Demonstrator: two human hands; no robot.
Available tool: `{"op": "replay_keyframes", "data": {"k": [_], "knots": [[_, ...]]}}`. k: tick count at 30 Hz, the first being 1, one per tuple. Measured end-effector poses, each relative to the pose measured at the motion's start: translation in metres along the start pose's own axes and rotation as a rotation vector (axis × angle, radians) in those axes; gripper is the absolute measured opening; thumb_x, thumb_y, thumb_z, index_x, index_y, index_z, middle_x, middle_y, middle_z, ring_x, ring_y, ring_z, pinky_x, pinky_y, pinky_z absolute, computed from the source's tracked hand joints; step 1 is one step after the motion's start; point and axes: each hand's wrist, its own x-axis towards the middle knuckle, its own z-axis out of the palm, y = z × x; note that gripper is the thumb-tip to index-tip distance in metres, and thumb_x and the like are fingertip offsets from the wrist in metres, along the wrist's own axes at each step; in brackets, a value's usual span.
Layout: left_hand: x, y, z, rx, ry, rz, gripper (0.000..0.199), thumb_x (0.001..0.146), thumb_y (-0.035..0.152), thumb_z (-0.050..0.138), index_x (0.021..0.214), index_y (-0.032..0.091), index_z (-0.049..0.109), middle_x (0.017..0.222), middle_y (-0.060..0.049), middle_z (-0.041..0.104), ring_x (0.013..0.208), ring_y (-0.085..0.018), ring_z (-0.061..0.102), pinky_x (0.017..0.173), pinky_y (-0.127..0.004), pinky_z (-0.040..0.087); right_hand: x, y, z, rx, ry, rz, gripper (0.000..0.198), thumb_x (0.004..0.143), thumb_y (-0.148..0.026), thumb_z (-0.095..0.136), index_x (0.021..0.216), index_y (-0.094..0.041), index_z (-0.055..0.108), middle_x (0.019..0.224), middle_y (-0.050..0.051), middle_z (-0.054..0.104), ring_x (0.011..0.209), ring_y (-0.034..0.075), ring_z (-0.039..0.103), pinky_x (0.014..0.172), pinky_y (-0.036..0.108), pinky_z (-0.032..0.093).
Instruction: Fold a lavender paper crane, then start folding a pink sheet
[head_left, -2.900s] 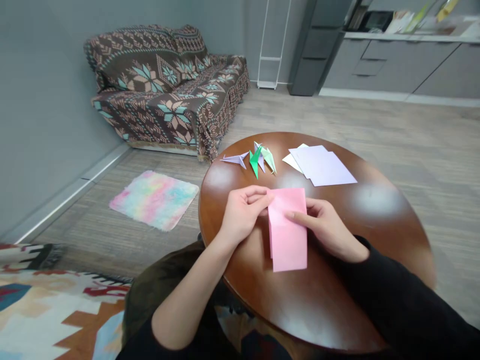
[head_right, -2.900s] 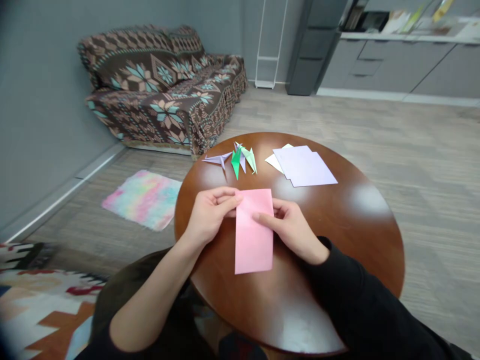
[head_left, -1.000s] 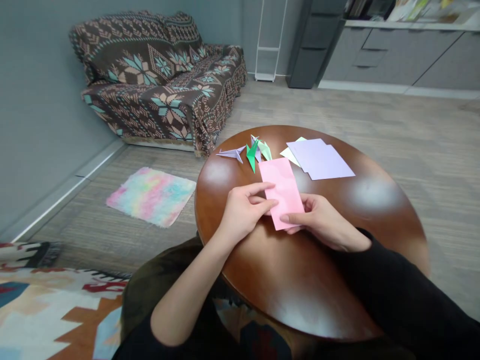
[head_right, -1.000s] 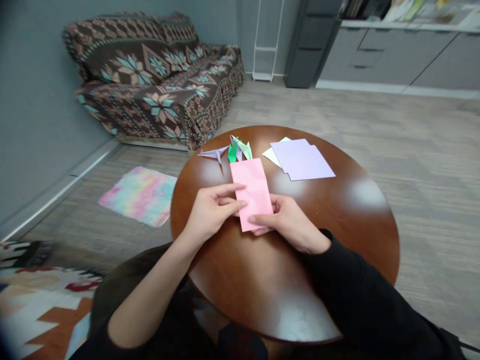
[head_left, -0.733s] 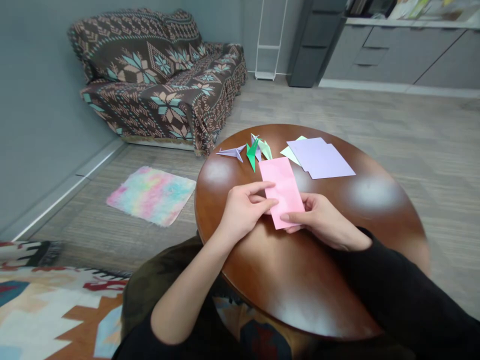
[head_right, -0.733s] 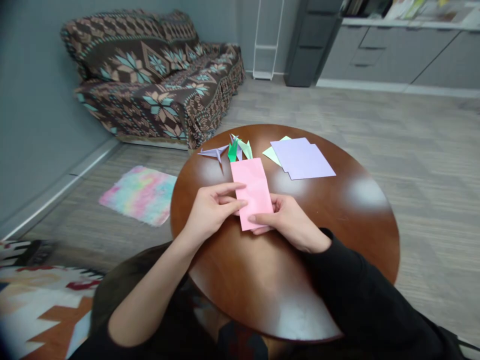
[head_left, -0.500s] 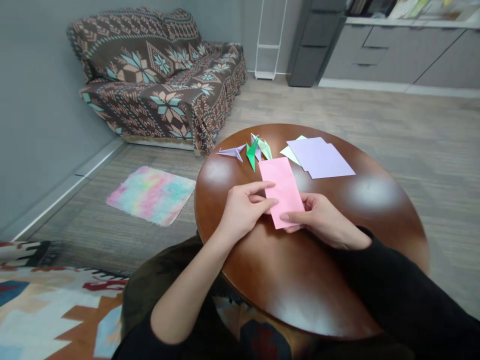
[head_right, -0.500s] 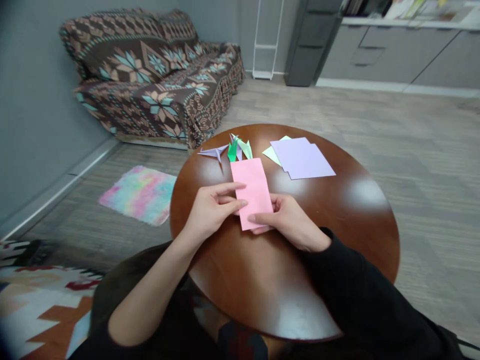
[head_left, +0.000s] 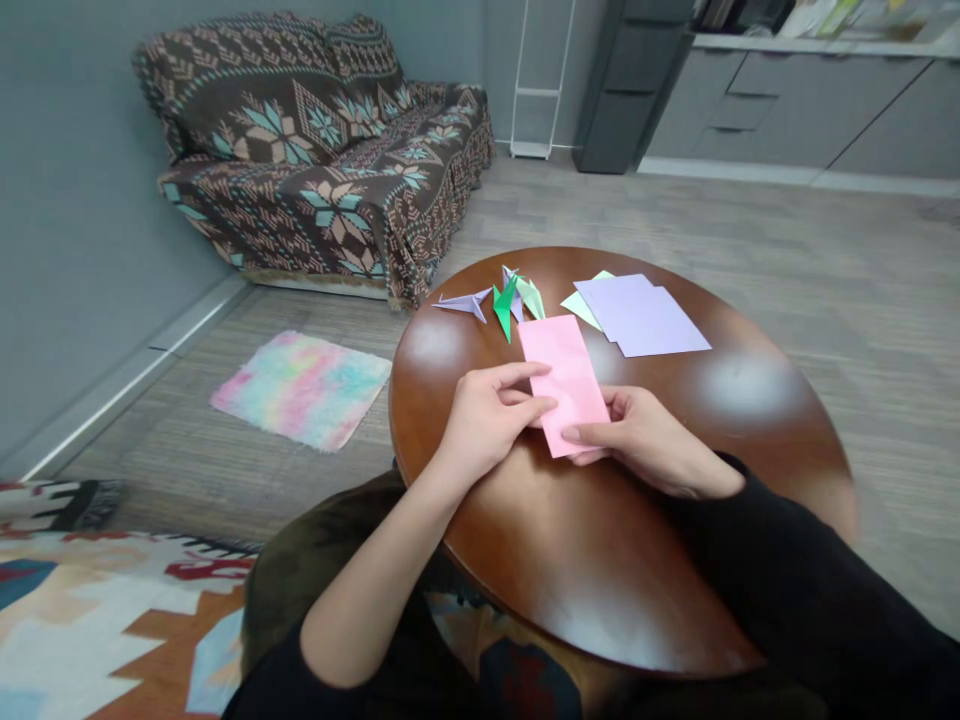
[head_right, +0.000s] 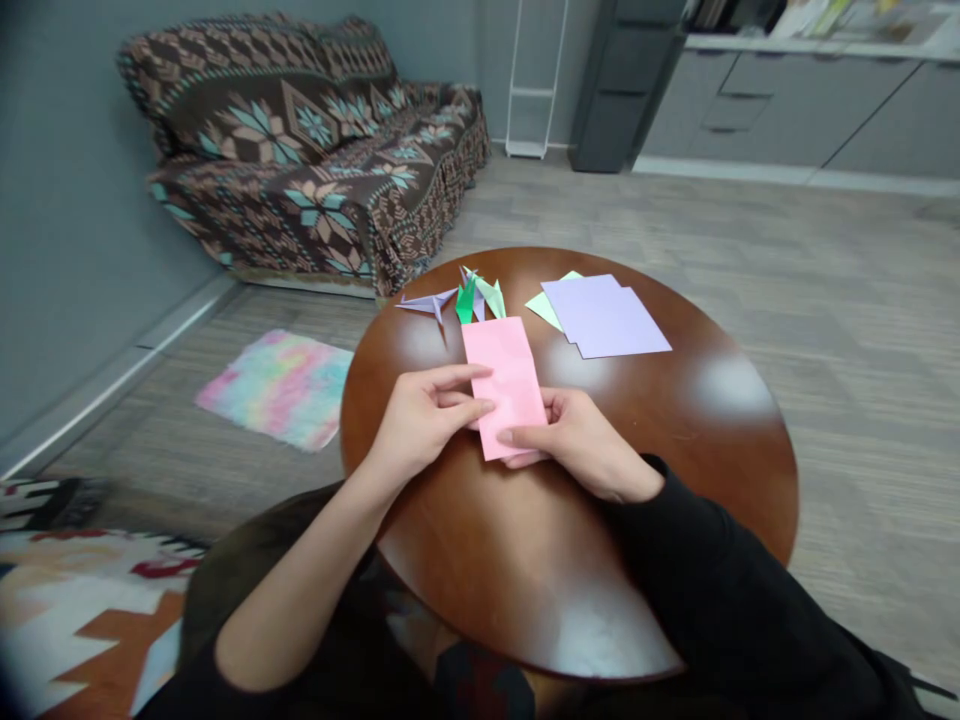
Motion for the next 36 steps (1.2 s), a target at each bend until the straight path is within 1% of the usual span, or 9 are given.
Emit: {"op": "replay_keyframes", "data": {"k": [12,17,19,21,23,24,27,31,36], "knots": [[-0.0007,0.0004,-0.0003,0.013,-0.012,0.010,0.045,0.076,0.025,0.084,0.119,0.016,0.078,0.070,-0.004,0.080,0.069,-0.023,0.077,0.067,-0.030,0.059,-0.0006,-0.0001,0.0013,-0.023,0.010,-0.009,0.037,0.066,-0.025,0.096,0.100,-0.017,0.083,0.095,0.006,0.082,0.078,0.018,0.077,0.068,0.026,0.064],[-0.0010,-0.0007,-0.0014,0.058,-0.018,0.049,0.048,0.078,0.024,0.084,0.125,0.018,0.076,0.061,0.000,0.075,0.060,-0.017,0.071,0.061,-0.025,0.054,-0.0014,-0.0013,0.0031,-0.034,0.014,-0.004,0.038,0.065,-0.025,0.095,0.100,-0.016,0.082,0.093,0.007,0.082,0.075,0.020,0.077,0.067,0.029,0.064],[-0.0016,0.0002,-0.0012,0.047,-0.012,0.063,0.050,0.078,0.023,0.083,0.127,0.018,0.074,0.074,-0.003,0.080,0.058,-0.015,0.070,0.059,-0.023,0.053,-0.0016,-0.0020,0.0039,-0.042,0.023,-0.010,0.038,0.065,-0.025,0.095,0.100,-0.015,0.082,0.091,0.007,0.082,0.073,0.020,0.076,0.066,0.030,0.064],[-0.0022,0.0020,-0.0004,0.009,0.005,0.087,0.054,0.077,0.020,0.083,0.130,0.019,0.073,0.115,-0.011,0.081,0.063,-0.012,0.073,0.061,-0.021,0.056,-0.0017,-0.0025,0.0045,-0.053,0.027,-0.015,0.037,0.065,-0.025,0.095,0.098,-0.015,0.082,0.090,0.006,0.082,0.072,0.019,0.076,0.066,0.030,0.063],[-0.0030,0.0038,0.0007,-0.033,0.019,0.115,0.059,0.075,0.017,0.083,0.134,0.020,0.071,0.153,-0.016,0.059,0.068,-0.011,0.075,0.063,-0.020,0.058,-0.0020,-0.0026,0.0047,-0.064,0.027,-0.021,0.037,0.065,-0.026,0.095,0.098,-0.015,0.081,0.091,0.006,0.082,0.073,0.019,0.076,0.067,0.030,0.063],[-0.0033,0.0045,0.0012,-0.050,0.018,0.128,0.063,0.075,0.016,0.083,0.136,0.021,0.070,0.162,-0.017,0.048,0.071,-0.010,0.076,0.065,-0.020,0.060,-0.0022,-0.0025,0.0046,-0.071,0.026,-0.022,0.037,0.065,-0.026,0.095,0.098,-0.016,0.081,0.091,0.006,0.082,0.074,0.020,0.076,0.068,0.031,0.062],[-0.0037,0.0049,0.0012,-0.077,-0.004,0.159,0.070,0.076,0.017,0.083,0.143,0.025,0.065,0.169,-0.019,0.035,0.072,-0.009,0.075,0.066,-0.020,0.061,-0.0029,-0.0020,0.0035,-0.105,0.024,-0.025,0.040,0.067,-0.028,0.094,0.102,-0.016,0.081,0.093,0.006,0.082,0.076,0.022,0.076,0.069,0.033,0.061],[-0.0038,0.0043,-0.0012,-0.077,-0.072,0.174,0.075,0.077,0.015,0.082,0.147,0.029,0.061,0.171,-0.018,0.031,0.071,-0.007,0.073,0.065,-0.020,0.061,-0.0029,-0.0024,0.0008,-0.177,0.024,-0.081,0.043,0.069,-0.029,0.094,0.108,-0.017,0.080,0.105,0.007,0.083,0.088,0.023,0.076,0.078,0.033,0.059],[-0.0070,0.0091,-0.0023,-0.060,-0.254,0.128,0.073,0.077,0.012,0.081,0.145,0.030,0.064,0.169,-0.018,0.034,0.068,-0.008,0.072,0.061,-0.021,0.059,-0.0004,-0.0039,-0.0038,0.049,0.187,-0.202,0.035,0.080,-0.044,0.086,0.105,-0.020,0.080,0.101,0.006,0.082,0.083,0.023,0.074,0.076,0.033,0.058]]}}
